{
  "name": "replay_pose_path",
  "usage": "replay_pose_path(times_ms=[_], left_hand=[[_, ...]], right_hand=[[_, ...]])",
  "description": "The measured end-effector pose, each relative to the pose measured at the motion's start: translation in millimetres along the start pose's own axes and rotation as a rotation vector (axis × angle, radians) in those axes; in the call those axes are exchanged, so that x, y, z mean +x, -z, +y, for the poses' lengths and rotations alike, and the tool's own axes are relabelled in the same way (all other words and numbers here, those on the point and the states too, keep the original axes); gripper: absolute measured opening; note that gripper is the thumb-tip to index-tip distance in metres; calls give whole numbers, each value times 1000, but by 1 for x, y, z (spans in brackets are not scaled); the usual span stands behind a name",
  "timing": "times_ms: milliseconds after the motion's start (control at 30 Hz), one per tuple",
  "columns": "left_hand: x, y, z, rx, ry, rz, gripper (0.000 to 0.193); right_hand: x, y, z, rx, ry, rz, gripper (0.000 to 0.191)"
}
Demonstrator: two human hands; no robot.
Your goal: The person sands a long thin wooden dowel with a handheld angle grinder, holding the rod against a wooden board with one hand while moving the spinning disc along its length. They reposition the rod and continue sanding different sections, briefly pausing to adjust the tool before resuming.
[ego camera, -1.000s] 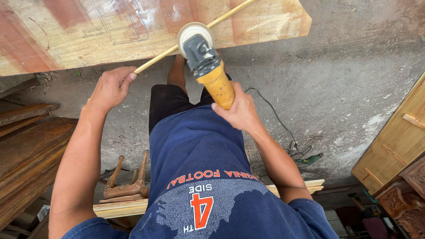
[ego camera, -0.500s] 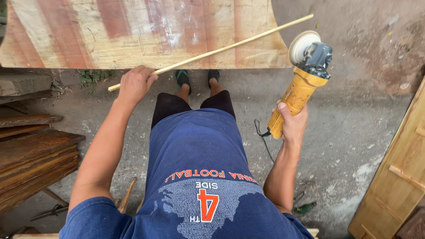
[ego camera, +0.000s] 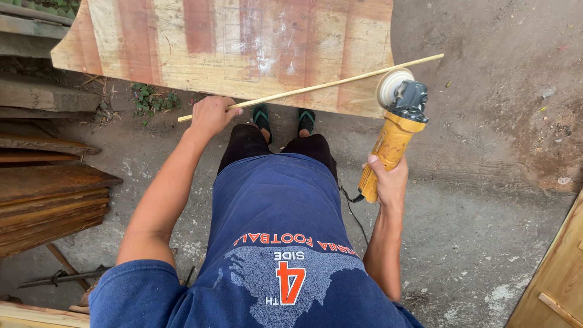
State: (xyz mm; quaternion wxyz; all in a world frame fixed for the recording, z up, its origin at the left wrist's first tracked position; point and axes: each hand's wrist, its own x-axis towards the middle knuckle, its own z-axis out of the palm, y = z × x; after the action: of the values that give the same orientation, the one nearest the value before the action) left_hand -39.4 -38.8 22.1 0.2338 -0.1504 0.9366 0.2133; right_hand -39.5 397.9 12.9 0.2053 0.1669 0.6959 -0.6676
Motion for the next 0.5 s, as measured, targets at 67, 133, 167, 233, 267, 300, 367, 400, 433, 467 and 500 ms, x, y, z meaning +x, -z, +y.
replay_pose_path(times_ms=[67, 133, 167, 233, 267, 300, 367, 400, 433, 467, 500], left_hand=[[-1, 1, -6, -33, -37, -22, 31], [-2, 2, -17, -77, -112, -58, 28], [-1, 2, -23, -107, -151, -72, 27], [1, 2, -36, -172, -230, -110, 27], [2, -1, -43, -179, -241, -133, 27], [7, -2, -50, -187, -254, -146, 27], [6, -8, -62, -222, -232, -170, 26], [6, -10, -67, -247, -204, -183, 26], [6, -12, -71, -261, -186, -185, 25], [7, -17, -75, -255, -206, -147, 23], [8, -21, -77, -249, -230, -106, 22]], right_hand=[[-4, -15, 0, -46, -31, -12, 37], [-8, -31, 0, -78, -58, -52, 37], [-11, -41, 0, -92, -75, -70, 37], [-21, -61, 1, -261, -62, -55, 40], [-22, -70, 1, -354, -50, -44, 42], [-18, -82, 1, -387, -27, -58, 44], [-26, -100, 4, -462, -23, -113, 47], [-36, -106, 5, -539, -66, -139, 48], [-38, -115, 6, -606, -95, -160, 48], [-34, -124, 6, -668, -101, -174, 49], [-31, -132, 6, -696, -89, -201, 53]])
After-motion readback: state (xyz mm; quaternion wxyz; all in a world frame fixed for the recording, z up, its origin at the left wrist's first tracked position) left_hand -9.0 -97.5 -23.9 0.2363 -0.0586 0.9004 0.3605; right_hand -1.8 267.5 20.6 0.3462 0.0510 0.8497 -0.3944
